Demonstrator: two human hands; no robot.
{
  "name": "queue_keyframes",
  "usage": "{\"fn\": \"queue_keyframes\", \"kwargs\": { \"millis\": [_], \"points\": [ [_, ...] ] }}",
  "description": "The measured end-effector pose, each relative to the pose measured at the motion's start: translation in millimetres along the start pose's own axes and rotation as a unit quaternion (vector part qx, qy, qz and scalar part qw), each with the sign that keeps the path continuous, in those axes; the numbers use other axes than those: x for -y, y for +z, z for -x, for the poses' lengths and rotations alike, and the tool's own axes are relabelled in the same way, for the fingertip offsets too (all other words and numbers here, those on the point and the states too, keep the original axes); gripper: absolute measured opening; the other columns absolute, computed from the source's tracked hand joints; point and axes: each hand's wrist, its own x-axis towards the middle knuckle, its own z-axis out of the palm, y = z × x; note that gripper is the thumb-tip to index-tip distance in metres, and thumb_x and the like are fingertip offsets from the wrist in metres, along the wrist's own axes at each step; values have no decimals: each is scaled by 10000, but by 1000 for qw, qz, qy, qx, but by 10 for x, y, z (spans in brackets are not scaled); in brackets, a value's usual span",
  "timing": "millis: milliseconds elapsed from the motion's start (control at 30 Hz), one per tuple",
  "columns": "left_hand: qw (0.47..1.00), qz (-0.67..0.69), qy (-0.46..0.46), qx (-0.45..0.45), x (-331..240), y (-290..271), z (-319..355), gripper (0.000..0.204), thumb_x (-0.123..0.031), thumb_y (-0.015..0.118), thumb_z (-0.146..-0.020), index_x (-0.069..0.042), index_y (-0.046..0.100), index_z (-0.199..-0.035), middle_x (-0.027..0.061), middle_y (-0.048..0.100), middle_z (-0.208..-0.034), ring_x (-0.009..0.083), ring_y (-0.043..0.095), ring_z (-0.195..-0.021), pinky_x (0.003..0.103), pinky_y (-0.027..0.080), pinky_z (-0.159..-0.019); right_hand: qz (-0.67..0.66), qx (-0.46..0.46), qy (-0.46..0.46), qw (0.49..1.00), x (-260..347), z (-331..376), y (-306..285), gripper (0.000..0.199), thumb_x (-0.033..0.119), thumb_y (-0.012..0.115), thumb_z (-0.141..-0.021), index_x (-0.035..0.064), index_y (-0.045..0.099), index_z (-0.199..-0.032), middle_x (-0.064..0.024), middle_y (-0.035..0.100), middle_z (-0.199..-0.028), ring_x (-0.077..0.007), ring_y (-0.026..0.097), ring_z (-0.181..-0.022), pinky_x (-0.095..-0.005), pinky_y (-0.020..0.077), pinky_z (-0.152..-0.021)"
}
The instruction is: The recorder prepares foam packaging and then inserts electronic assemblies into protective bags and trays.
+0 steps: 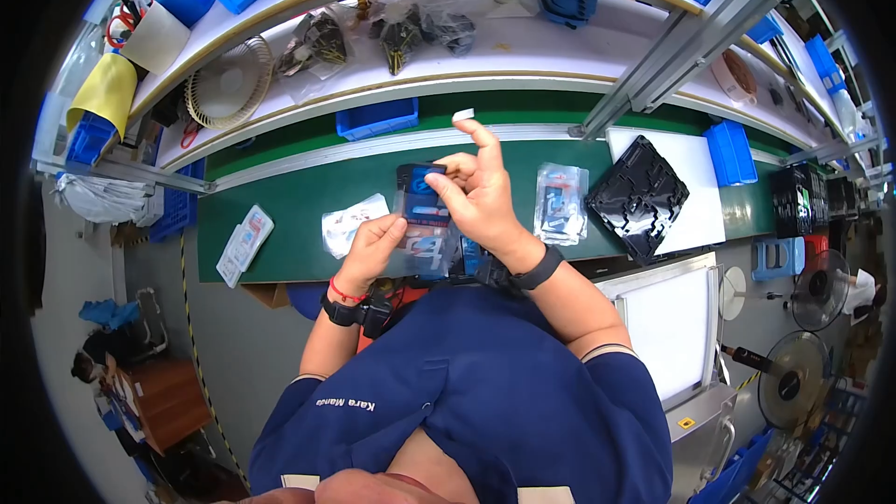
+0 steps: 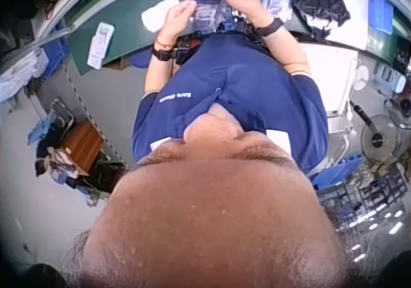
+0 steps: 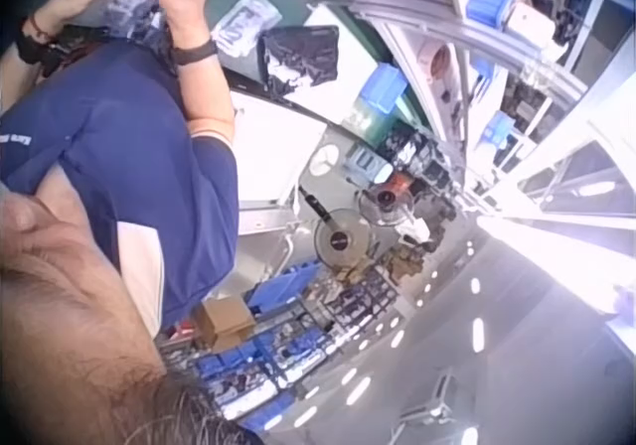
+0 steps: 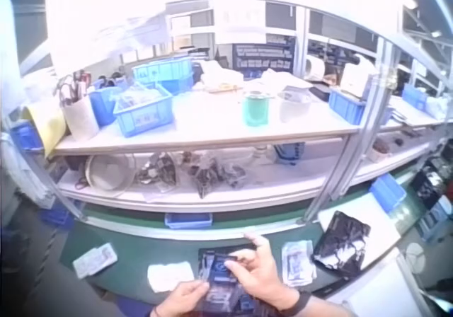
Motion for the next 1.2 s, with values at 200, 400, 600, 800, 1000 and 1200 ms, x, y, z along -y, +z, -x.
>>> {"fn": "queue_keyframes", "kwargs": {
  "millis": [200,400,600,800,1000,1200],
  "points": [
    [983,184,-11,1,-9,70,-30,358,-284,456,-924,16,562,-1088,95,599,-1040,162,559,-945,284,439,-829,263,110,-151,947,206,30,-63,697,72,683,-717,18,293,-1292,-188,566,-1040,-275,534,-1006,-352,380,-919],
    [912,397,102,-37,-61,138,-157,424,-329,363,-943,-26,446,-1229,141,409,-1300,264,405,-1191,443,342,-986,396,38,-137,907,235,226,-156,138,143,665,-722,75,605,-826,-135,472,-1070,-301,404,-1064,-394,323,-904],
    [870,488,39,-63,-94,143,-173,460,-348,329,-951,-48,336,-1299,110,379,-1307,261,413,-1176,465,355,-971,444,139,-87,881,17,404,-134,135,191,669,-703,85,586,-709,-92,473,-1018,-310,392,-1071,-436,279,-886],
    [881,467,35,-67,-124,176,-143,463,-344,327,-953,-20,354,-1281,117,401,-1286,249,419,-1167,445,362,-969,502,183,-133,835,73,361,-83,174,200,690,-669,66,581,-695,-99,467,-989,-329,384,-1069,-500,268,-895],
    [878,472,10,-77,-70,222,-134,439,-328,342,-953,-12,392,-1252,116,423,-1264,232,425,-1154,405,358,-978,534,232,-149,799,86,292,-58,200,202,701,-644,45,584,-685,-96,465,-938,-318,394,-1044,-548,247,-922],
    [874,480,15,-78,-39,245,-133,434,-333,352,-949,-18,397,-1244,113,431,-1259,234,428,-1153,408,359,-977,579,183,-173,775,-16,296,-85,281,247,739,-592,56,574,-714,-88,464,-942,-310,409,-1010,-533,255,-914]
  ]
}}
